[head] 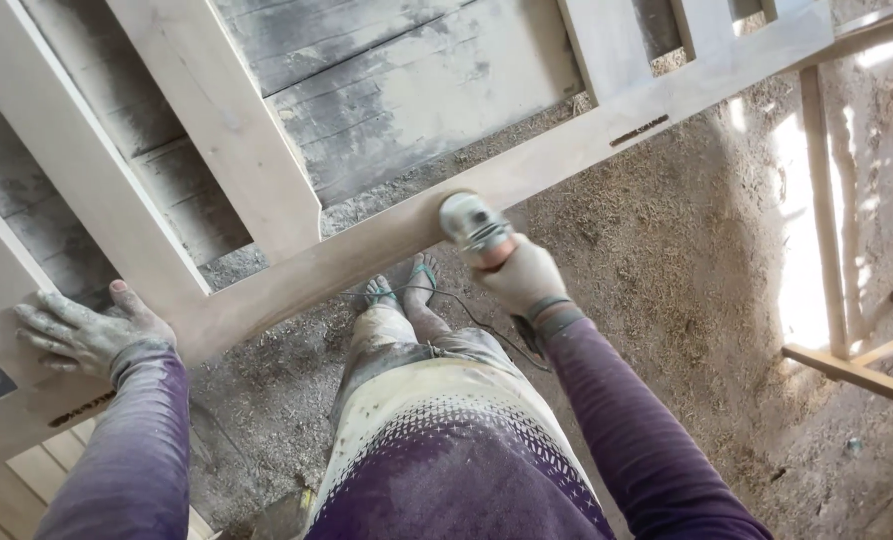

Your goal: Sand a wooden frame using a power angle grinder with a sanding disc.

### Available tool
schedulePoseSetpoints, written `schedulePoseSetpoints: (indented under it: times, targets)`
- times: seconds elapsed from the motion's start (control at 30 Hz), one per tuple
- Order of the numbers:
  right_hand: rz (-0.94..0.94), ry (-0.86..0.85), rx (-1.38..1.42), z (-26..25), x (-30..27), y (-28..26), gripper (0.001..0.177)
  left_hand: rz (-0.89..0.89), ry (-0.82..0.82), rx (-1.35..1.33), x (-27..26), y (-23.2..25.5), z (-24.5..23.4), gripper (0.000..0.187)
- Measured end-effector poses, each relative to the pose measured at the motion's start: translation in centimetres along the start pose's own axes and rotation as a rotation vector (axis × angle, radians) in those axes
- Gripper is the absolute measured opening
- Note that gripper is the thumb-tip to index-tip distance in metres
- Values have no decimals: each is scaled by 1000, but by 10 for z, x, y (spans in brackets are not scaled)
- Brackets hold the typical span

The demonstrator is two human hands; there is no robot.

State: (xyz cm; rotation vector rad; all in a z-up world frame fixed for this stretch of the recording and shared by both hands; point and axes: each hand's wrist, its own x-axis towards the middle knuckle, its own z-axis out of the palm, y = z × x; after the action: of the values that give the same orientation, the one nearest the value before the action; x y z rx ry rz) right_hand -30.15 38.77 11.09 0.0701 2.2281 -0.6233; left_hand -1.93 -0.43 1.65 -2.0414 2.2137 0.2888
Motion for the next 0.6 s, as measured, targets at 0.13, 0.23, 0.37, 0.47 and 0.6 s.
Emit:
schedulePoseSetpoints:
  times: [0.13, 0.23, 0.37, 0.47, 0.6]
  targets:
    - [-250, -48, -351, 15, -13, -8, 33, 23, 20, -7, 0, -2, 2, 113]
    - [-217, -82, -466, 2, -12, -10, 37, 24, 34, -8, -3, -2, 5, 113]
    - [-59, -38, -446, -36, 3, 2, 27, 8, 41, 14, 6, -9, 11, 112]
    - [-10, 62, -163, -69, 20, 36, 32, 14, 25, 8, 2, -5, 0, 113]
    - [191, 102, -142, -103, 26, 31, 34, 32, 25, -23, -3, -1, 1, 114]
